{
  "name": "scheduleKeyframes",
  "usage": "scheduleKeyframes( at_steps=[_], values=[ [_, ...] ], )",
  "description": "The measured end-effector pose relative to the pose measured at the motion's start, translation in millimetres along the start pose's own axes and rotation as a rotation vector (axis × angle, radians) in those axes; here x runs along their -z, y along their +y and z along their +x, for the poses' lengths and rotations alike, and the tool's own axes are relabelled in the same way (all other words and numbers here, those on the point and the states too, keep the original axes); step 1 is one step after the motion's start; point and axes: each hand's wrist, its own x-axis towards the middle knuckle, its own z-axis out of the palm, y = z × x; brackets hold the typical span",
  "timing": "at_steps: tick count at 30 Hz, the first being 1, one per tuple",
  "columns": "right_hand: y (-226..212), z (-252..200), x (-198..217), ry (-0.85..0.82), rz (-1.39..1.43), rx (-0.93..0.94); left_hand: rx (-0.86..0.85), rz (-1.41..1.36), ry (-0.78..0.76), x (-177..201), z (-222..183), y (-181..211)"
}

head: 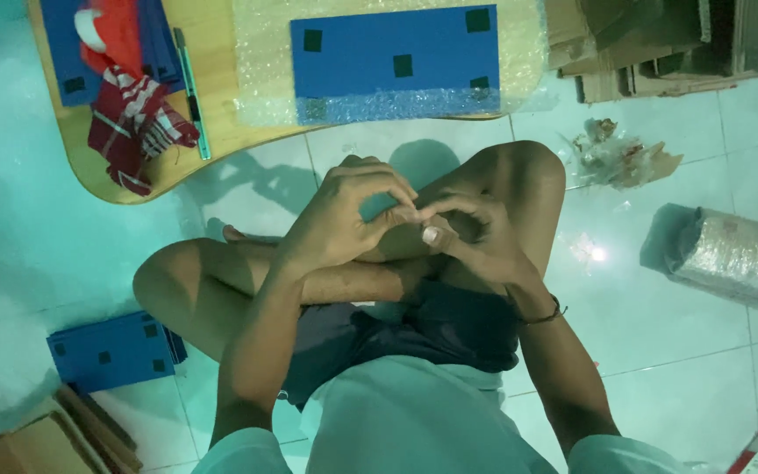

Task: Wrapping a blue rectangular item in bubble wrap and securing it with adhesive tape.

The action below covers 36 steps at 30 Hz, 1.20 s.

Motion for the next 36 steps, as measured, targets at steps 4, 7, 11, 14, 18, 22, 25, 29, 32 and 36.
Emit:
scheduleKeyframes(
  at_steps=[4, 7, 11, 14, 18, 22, 25, 29, 32, 36],
  values=[
    [4, -2, 11, 0.034, 0.022, 0.0, -0.032, 0.067, 0.03, -1, 9, 5],
    [7, 4, 27, 0.083, 0.125, -0.07, -0.093, 0.065, 0.093, 0, 12, 1],
    [-9, 32, 53, 0.223, -0.295, 0.124, -0.132, -0.024, 0.19, 13, 13, -8],
    [-28, 61, 61, 0.225, -0.687, 0.278, -0.06, -0.092, 0.219, 26, 15, -4],
    [-2, 99, 87, 0.077, -1.027, 0.332, -0.007, -0.176, 0.273, 39, 29, -14],
    [20, 110, 103, -0.044, -1.145, 0.27, -0.069, -0.122, 0.157, 44, 57, -24],
    [29, 113, 110, -0.054, -1.189, 0.283, -0.102, 0.075, 0.057, 40, 82, -38],
    [31, 116, 113, -0.057, -1.118, 0.26, 0.024, 0.183, -0.115, 32, 108, -70],
    [33, 115, 114, -0.048, -1.115, 0.258, 0.104, 0.337, -0.18, 24, 122, -96],
    [38, 113, 114, -0.064, -1.146, 0.229, 0.207, 0.472, -0.173, 16, 127, -107]
  ],
)
